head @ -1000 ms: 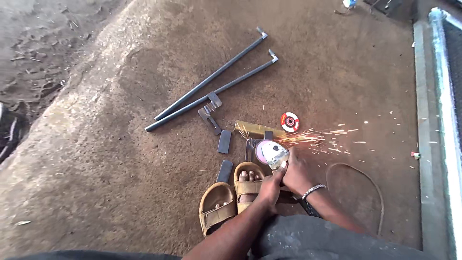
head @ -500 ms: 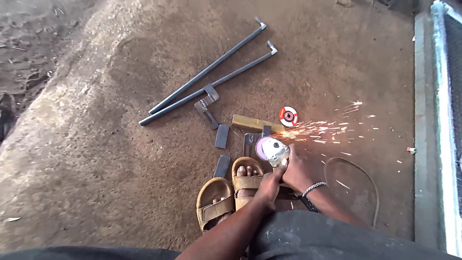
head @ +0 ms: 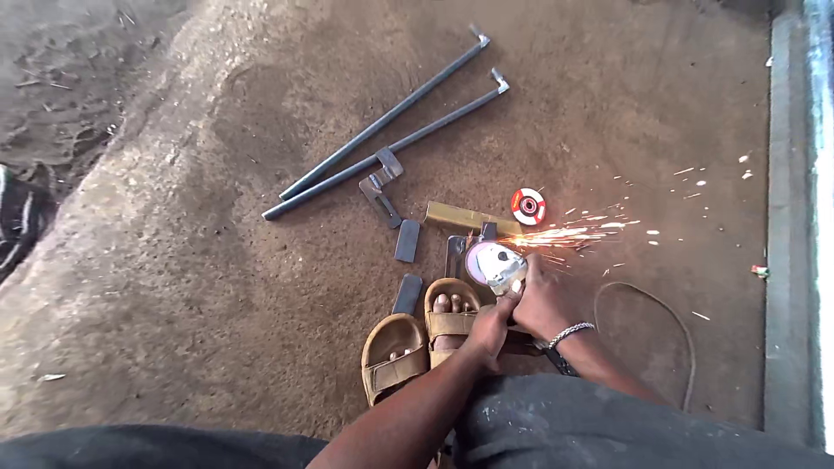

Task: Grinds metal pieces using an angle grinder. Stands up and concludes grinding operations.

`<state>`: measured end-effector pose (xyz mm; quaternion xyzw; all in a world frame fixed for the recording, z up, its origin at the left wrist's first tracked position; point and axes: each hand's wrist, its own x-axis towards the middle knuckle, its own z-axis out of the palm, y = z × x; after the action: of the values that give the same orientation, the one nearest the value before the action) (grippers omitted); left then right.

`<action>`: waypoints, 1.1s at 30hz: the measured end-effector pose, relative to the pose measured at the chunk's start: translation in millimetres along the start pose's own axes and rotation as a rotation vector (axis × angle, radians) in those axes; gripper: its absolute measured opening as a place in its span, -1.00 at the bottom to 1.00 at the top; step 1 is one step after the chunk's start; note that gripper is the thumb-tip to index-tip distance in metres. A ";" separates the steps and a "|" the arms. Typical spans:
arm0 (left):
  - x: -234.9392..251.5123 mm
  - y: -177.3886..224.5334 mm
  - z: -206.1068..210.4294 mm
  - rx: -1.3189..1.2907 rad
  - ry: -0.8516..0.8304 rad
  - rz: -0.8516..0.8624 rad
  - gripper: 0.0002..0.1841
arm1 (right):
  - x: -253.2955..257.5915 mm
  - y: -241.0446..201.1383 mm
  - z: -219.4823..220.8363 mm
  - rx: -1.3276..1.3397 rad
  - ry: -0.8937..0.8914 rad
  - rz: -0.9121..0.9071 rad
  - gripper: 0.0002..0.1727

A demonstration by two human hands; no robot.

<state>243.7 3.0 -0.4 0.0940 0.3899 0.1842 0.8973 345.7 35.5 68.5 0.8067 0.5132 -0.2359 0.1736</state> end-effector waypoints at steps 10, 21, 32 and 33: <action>-4.5 8.6 11.4 0.070 0.016 -0.019 -0.28 | 4.4 6.7 -2.3 0.033 0.034 0.001 -0.05; 56.0 -15.6 1.8 -0.020 -0.032 0.157 -0.36 | 32.5 28.3 38.6 0.122 0.414 -0.167 -0.21; 58.3 -7.2 -1.6 -0.041 -0.015 0.182 -0.43 | 38.7 24.1 38.5 0.059 0.437 -0.231 -0.29; 59.7 -7.0 -1.1 -0.046 -0.014 0.189 -0.46 | 39.4 23.0 37.9 0.057 0.435 -0.221 -0.29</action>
<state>282.2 20.8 -43.0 0.1110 0.3685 0.2764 0.8806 373.2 35.6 15.9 0.7821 0.6168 -0.0888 0.0093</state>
